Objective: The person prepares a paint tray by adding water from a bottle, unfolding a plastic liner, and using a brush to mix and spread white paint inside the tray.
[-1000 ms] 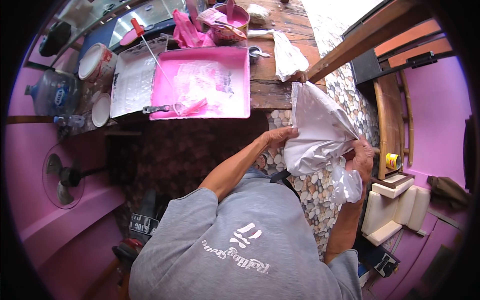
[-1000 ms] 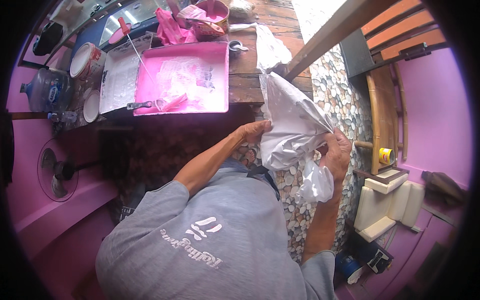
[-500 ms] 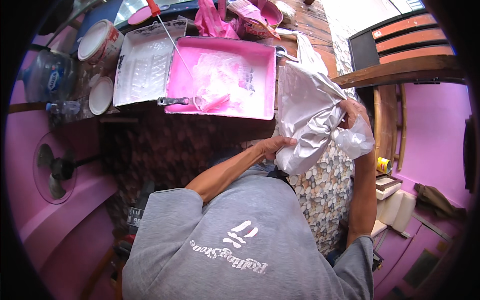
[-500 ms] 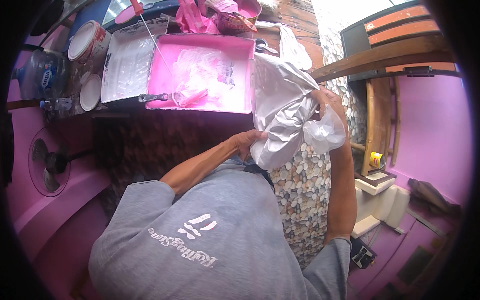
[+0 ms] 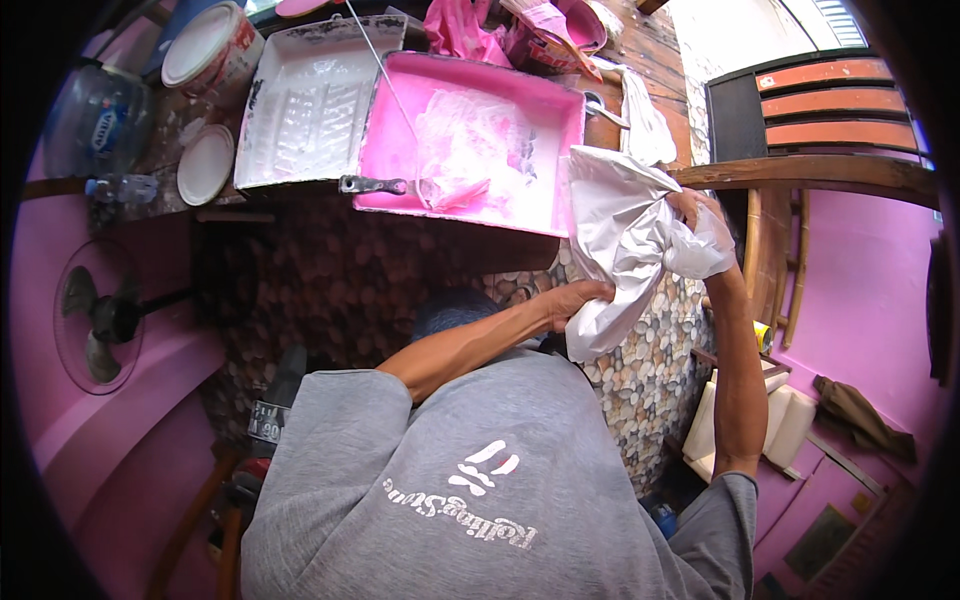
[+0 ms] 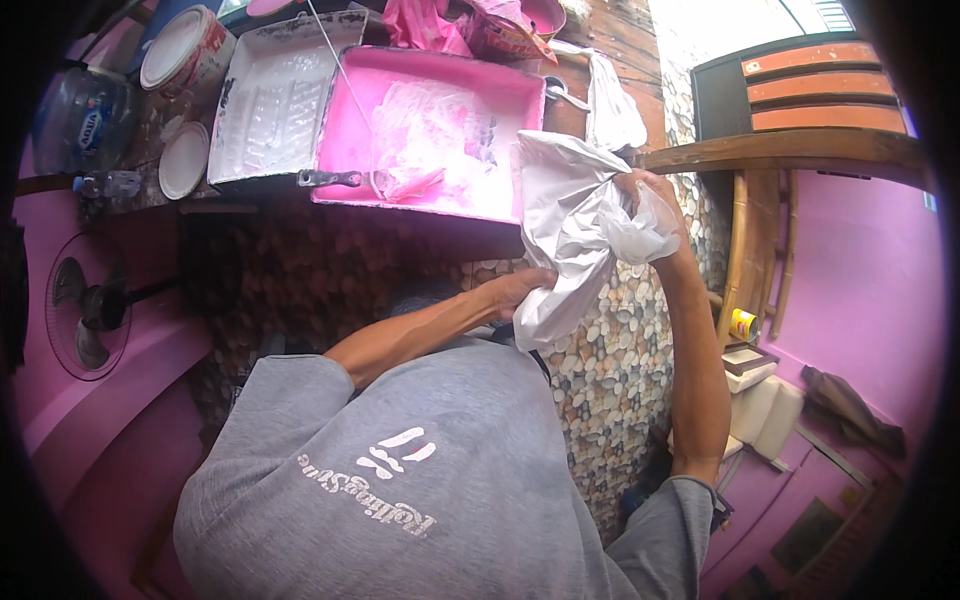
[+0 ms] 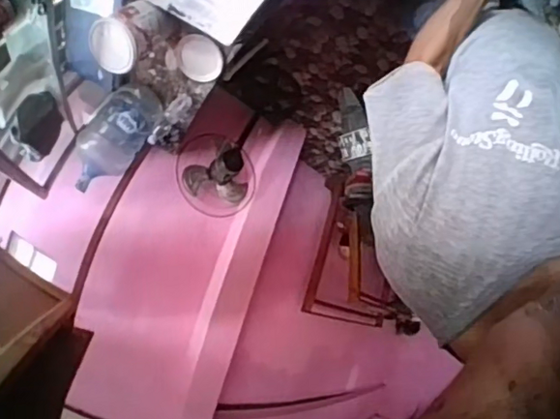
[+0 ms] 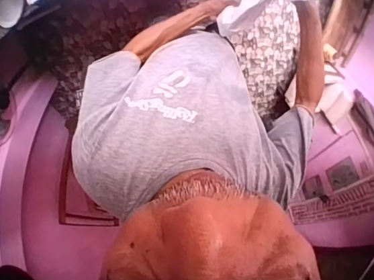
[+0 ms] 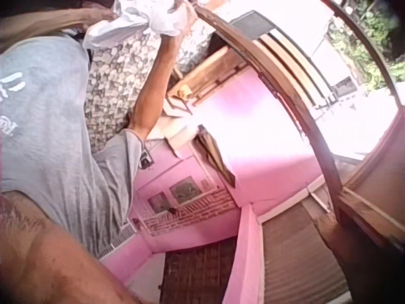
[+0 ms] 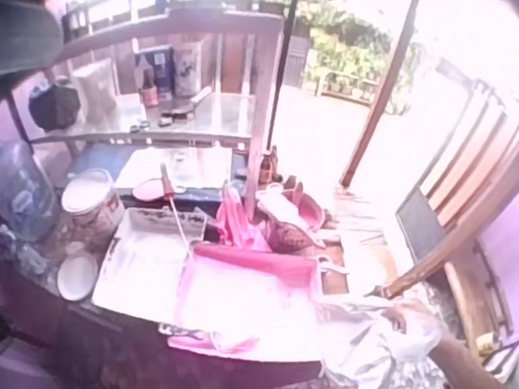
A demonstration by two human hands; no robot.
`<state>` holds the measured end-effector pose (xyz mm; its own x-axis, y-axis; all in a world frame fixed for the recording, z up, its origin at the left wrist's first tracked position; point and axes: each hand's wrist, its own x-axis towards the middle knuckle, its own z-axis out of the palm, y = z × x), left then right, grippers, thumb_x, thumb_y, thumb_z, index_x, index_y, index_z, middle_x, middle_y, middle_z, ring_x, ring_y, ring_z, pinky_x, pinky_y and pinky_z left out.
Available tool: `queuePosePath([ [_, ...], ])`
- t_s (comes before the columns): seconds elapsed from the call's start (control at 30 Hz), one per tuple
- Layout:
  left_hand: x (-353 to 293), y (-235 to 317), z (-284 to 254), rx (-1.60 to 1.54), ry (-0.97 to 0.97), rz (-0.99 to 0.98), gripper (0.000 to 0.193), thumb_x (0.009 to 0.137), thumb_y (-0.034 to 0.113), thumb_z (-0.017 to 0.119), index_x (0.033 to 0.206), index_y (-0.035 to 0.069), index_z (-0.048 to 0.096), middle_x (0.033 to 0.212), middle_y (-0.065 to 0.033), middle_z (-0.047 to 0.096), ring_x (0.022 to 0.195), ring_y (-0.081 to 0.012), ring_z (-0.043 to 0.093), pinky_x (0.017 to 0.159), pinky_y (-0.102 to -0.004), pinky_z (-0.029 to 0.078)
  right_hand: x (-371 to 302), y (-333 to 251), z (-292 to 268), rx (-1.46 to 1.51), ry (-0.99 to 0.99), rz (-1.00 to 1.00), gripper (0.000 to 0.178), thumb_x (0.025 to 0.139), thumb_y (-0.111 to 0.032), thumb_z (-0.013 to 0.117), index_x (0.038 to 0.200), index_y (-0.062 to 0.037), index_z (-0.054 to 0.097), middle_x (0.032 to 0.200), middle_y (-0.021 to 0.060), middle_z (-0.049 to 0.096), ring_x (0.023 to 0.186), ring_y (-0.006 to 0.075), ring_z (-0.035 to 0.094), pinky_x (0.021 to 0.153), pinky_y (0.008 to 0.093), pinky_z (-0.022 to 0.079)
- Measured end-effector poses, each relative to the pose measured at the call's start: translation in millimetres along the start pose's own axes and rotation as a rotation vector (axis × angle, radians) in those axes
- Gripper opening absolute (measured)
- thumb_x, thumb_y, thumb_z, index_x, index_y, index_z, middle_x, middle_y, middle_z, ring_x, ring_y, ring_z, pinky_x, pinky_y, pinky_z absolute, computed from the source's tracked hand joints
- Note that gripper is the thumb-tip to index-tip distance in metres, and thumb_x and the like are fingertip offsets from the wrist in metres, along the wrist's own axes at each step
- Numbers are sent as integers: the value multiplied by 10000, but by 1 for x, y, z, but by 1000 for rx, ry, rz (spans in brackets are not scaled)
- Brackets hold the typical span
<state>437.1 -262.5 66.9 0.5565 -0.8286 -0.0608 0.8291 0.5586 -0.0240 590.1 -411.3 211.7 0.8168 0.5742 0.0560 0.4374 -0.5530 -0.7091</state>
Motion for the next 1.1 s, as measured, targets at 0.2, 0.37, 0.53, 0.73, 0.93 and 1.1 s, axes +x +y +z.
queuePosePath([
  [0.2, 0, 1, 3, -22, 65, -24, 543, 800, 94, 595, 1302, -14, 420, 1143, -157, 607, 963, -222, 654, 894, -355, 538, 1, -15, 6, -77, -91, 106, 317, 708, -178, 718, 948, -3, 606, 778, 71, 604, 689, 183, 588, 643, 299, 469],
  [0.37, -5, 1, 13, -8, 115, -37, 520, 800, 98, 591, 1279, -25, 433, 1112, -162, 613, 916, -209, 661, 852, -345, 554, 3, -21, 9, 72, -85, 180, 223, 766, -200, 678, 849, -5, 611, 714, 39, 556, 648, 128, 523, 610, 272, 425],
  [0.53, -6, 2, 12, 6, 112, -42, 498, 801, 101, 588, 1261, -26, 446, 1082, -154, 619, 900, -207, 662, 829, -346, 561, 13, -56, 14, 321, -17, 559, 288, 870, -271, 596, 731, -23, 555, 671, -8, 498, 625, 79, 439, 576, 250, 369],
  [0.73, -1, 5, 16, 70, 128, -24, 480, 801, 127, 594, 1239, -24, 469, 1050, -147, 618, 880, -211, 656, 807, -361, 560, 17, -49, 13, 371, -22, 633, 287, 890, -279, 576, 743, -33, 548, 676, -26, 496, 627, 66, 418, 581, 238, 363],
  [0.93, -2, 24, 39, 149, 154, -26, 470, 812, 136, 568, 1242, -24, 466, 1052, -146, 612, 893, -216, 650, 813, -370, 555, 23, -39, 3, 237, 0, 301, 149, 854, -177, 630, 787, -44, 621, 693, -43, 544, 600, 40, 474, 554, 208, 380],
  [1.1, 0, 42, 55, 192, 151, 50, 357, 850, 205, 629, 1122, -21, 574, 948, -112, 662, 796, -201, 671, 730, -350, 566, 37, -53, -7, 77, 38, 322, 333, 876, -322, 569, 727, -29, 515, 675, -8, 464, 632, 85, 413, 580, 267, 377],
])
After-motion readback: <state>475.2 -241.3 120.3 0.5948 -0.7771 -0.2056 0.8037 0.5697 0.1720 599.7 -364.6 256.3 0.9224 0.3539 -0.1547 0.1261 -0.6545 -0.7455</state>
